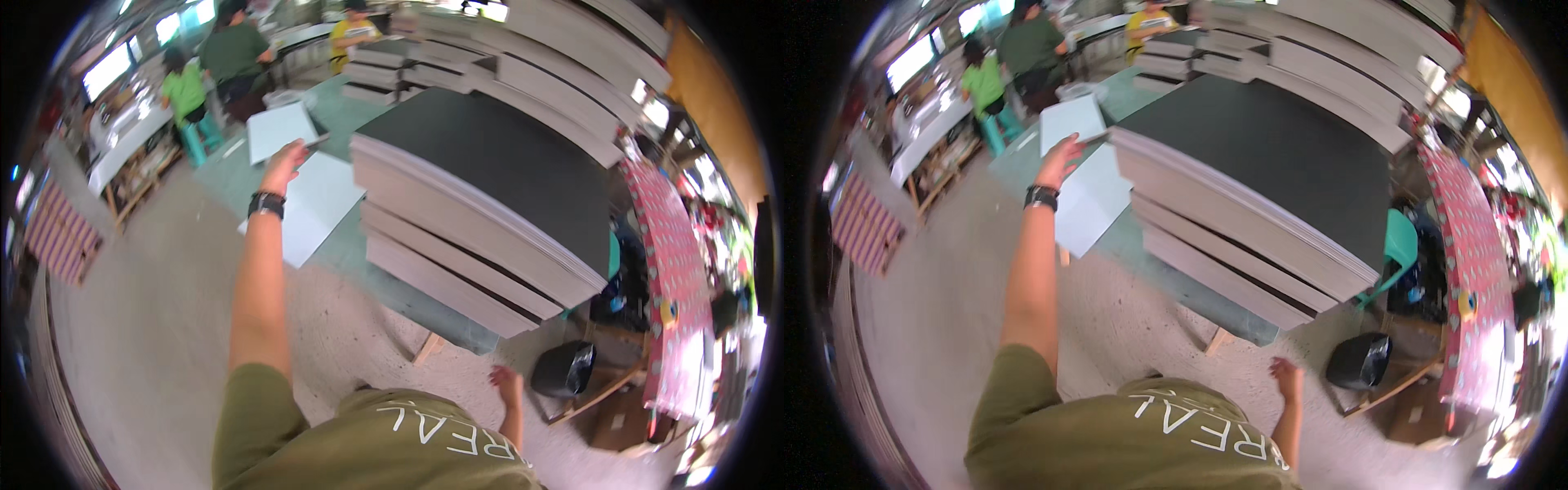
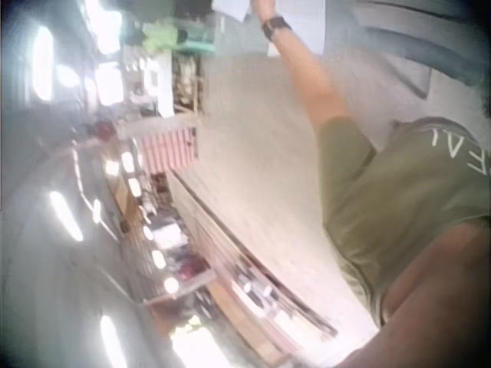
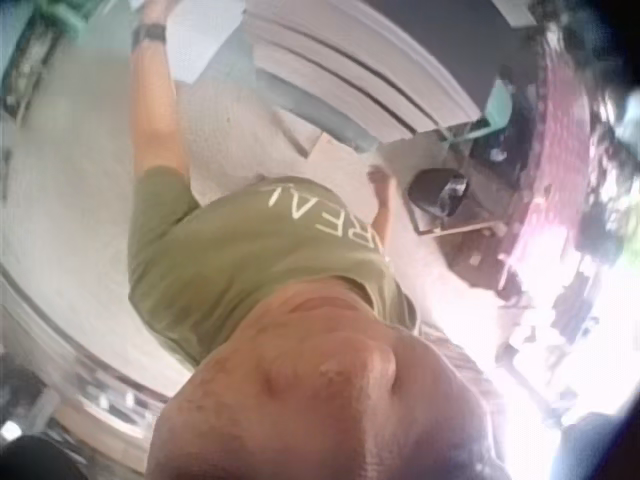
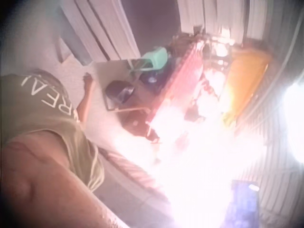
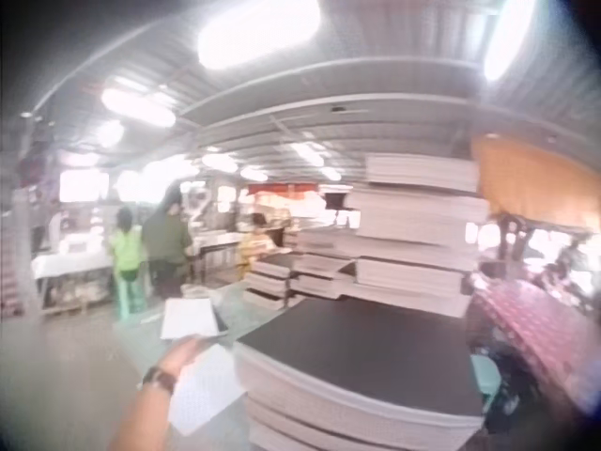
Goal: The person picks up stacks of black-covered boards from one table and transfers them to another table covered with a pink tablecloth, arranging them into separate piles.
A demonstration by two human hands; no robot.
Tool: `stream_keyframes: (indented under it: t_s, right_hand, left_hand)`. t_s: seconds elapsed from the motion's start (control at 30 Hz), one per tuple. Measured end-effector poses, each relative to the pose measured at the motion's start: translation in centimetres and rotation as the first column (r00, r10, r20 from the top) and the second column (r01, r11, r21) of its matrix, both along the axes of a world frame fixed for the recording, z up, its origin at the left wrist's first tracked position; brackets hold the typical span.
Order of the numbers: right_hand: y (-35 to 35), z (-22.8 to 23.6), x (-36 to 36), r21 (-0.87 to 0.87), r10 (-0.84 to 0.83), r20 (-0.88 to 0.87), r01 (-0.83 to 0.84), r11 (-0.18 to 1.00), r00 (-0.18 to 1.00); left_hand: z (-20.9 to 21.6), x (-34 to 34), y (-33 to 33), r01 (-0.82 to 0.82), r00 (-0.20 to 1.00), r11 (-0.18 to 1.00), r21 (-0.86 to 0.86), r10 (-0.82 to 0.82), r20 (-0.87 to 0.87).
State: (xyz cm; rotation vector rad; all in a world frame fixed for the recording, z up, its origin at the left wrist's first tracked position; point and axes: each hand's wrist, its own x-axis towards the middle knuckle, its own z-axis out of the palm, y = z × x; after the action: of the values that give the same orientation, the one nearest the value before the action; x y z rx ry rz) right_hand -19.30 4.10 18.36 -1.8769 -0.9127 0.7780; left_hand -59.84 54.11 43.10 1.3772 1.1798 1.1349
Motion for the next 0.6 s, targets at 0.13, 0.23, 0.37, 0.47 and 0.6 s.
stream_keyframes:
  t_s: [0.13, 0.23, 0.37, 0.47, 0.6]
  right_hand:
    - [2.9, 10.5, 3.2, 0.563, -0.373, -0.140, 0.383, 0.732, 0.917]
    - [5.0, 21.4, 3.0, 0.622, -0.381, -0.260, 0.456, 0.637, 0.887]
    - [8.7, 28.9, 0.4, 0.661, -0.126, -0.314, 0.312, 0.683, 0.941]
    - [10.0, 30.4, -0.5, 0.537, -0.051, -0.377, 0.263, 0.802, 0.925]
    - [10.5, 31.3, -3.5, 0.476, -0.153, -0.425, 0.365, 0.801, 0.892]
  left_hand:
    - [7.2, 3.3, -5.2, 0.432, 0.798, 0.875, 0.216, -0.483, 0.361]
    - [9.3, 5.6, -7.7, 0.596, 0.710, 0.749, 0.291, -0.660, 0.244]
    - [8.0, 8.2, -8.1, 0.449, 0.790, 0.850, 0.275, -0.521, 0.322]
    - [7.8, 7.9, -7.5, 0.633, 0.534, 0.763, 0.132, -0.554, 0.639]
    - [6.8, 7.6, -6.8, 0.647, 0.582, 0.762, 0.019, -0.510, 0.633]
